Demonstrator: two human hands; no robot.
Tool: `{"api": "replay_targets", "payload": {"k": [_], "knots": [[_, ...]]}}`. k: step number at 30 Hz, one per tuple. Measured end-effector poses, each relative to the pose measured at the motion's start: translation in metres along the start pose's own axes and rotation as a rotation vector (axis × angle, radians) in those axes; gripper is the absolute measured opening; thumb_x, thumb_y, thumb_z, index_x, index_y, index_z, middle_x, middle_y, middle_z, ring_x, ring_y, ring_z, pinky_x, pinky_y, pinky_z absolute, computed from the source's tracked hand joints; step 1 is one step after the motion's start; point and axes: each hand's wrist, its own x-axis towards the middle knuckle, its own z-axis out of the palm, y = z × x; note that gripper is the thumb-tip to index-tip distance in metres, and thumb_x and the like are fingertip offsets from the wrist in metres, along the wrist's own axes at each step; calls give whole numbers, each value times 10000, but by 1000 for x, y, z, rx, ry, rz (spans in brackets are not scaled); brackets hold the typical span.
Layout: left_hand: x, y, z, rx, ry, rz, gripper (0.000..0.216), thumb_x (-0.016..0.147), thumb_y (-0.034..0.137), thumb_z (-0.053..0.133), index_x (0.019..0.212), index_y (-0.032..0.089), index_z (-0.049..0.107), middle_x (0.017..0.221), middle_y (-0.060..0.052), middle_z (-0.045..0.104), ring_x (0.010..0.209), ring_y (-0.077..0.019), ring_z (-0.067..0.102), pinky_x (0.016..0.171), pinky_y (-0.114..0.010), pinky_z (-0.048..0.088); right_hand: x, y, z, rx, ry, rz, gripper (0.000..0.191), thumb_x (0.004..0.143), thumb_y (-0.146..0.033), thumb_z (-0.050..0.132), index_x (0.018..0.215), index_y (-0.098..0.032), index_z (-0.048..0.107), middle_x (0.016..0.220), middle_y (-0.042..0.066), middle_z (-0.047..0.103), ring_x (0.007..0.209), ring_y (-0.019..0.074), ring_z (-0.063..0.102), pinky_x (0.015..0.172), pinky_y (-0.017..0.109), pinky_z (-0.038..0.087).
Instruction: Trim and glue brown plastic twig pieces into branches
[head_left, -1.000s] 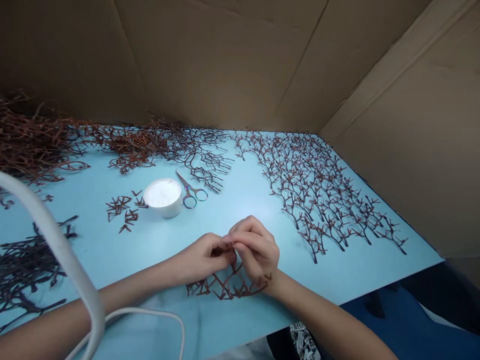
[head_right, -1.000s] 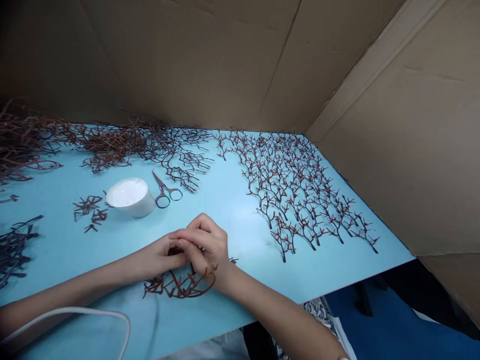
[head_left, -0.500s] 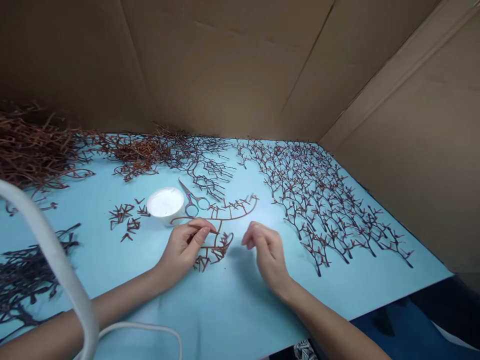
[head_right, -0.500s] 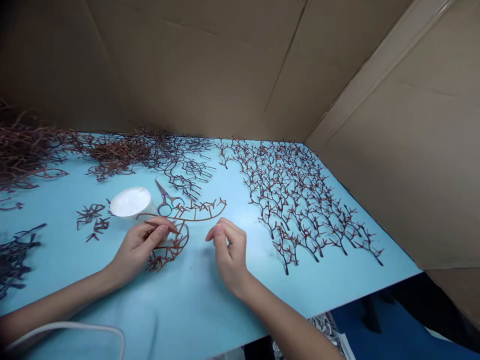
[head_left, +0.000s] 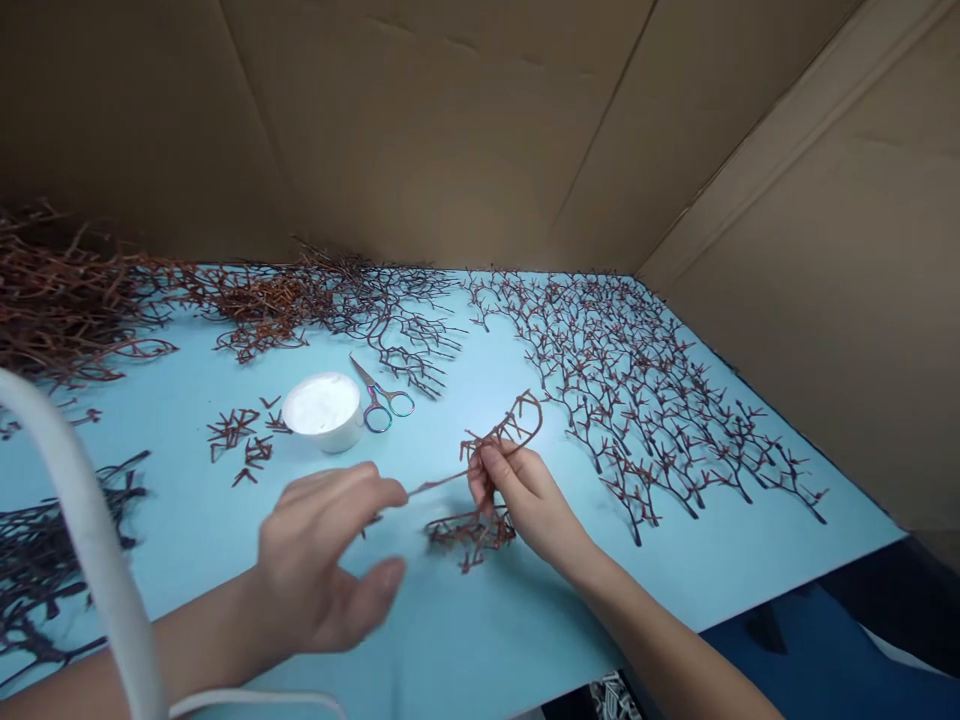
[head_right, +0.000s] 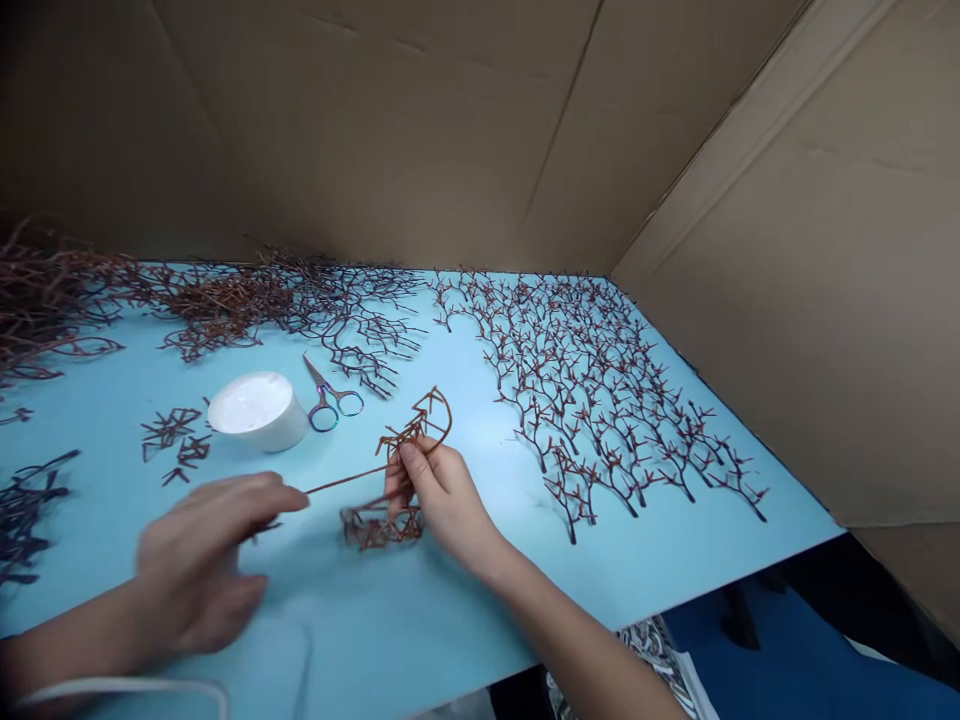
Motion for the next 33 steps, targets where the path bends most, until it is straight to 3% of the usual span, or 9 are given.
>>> {"api": "replay_targets", "payload": {"k": [1, 3, 6, 8, 10, 14, 20, 29, 33], "knots": [[8, 5, -5, -42, 48, -28, 183, 657, 366, 499, 777, 237, 547, 627, -24, 546, 519, -154, 454, 534, -262, 351, -1, 1, 0, -47, 3, 0, 348, 795, -442, 358, 604, -160, 427, 502, -38, 419, 428, 60, 375, 443, 196, 321], [26, 14, -8, -95, -22, -159, 179, 633, 403, 514, 661, 226, 527, 567, 1, 497, 500, -142, 416, 493, -241, 313, -2, 4, 2, -137, -10, -24, 315, 811, -374, 359, 590, -158, 419, 496, -45, 379, 448, 59, 339, 438, 187, 290], [44, 19, 2, -101, -336, -367, 203, 583, 363, 586, 584, 190, 479, 547, 22, 477, 503, -121, 383, 472, -212, 260, -2, 7, 6, -155, -78, -59, 249, 798, -322, 393, 612, -158, 420, 547, -41, 376, 502, 64, 346, 477, 188, 299], [46, 15, 12, -182, -515, -398, 195, 644, 337, 542, 584, 174, 451, 528, 38, 434, 498, -103, 352, 470, -201, 243, -2, 6, 8, -116, -125, -55, 233, 776, -332, 428, 621, -158, 430, 572, -34, 398, 533, 72, 374, 515, 197, 323], [41, 9, 20, -319, -602, -404, 209, 714, 329, 464, 590, 167, 419, 520, 49, 373, 491, -88, 311, 461, -197, 228, -2, 5, 10, -58, -145, -34, 270, 746, -391, 463, 616, -155, 442, 585, -24, 424, 556, 82, 399, 540, 210, 338], [33, 1, 25, -651, -630, -495, 232, 748, 365, 418, 637, 162, 404, 551, 50, 324, 495, -78, 280, 448, -199, 221, -1, 3, 10, 133, -99, -9, 370, 691, -514, 483, 585, -166, 416, 550, -35, 390, 519, 75, 371, 515, 206, 331], [32, -1, 26, -1110, -677, -692, 325, 693, 468, 477, 659, 148, 430, 477, 85, 248, 402, -43, 151, 402, -214, 118, -1, 5, 9, 320, -147, 54, 383, 653, -537, 516, 592, -174, 412, 556, -35, 408, 496, 66, 371, 490, 194, 325], [33, -2, 22, -1107, -696, -778, 321, 674, 444, 485, 586, 153, 380, 481, 79, 240, 417, -45, 144, 407, -218, 82, -3, -1, 6, -185, -195, -64, 296, 659, -401, 571, 571, -153, 437, 482, -56, 352, 442, 54, 285, 415, 191, 231], [33, 1, 23, -1069, -712, -759, 403, 681, 542, 416, 575, 156, 374, 499, 69, 249, 434, -53, 146, 412, -220, 91, -3, 2, 6, -251, -231, -71, 249, 691, -344, 551, 575, -147, 455, 482, -51, 377, 451, 56, 308, 430, 191, 252]]}}
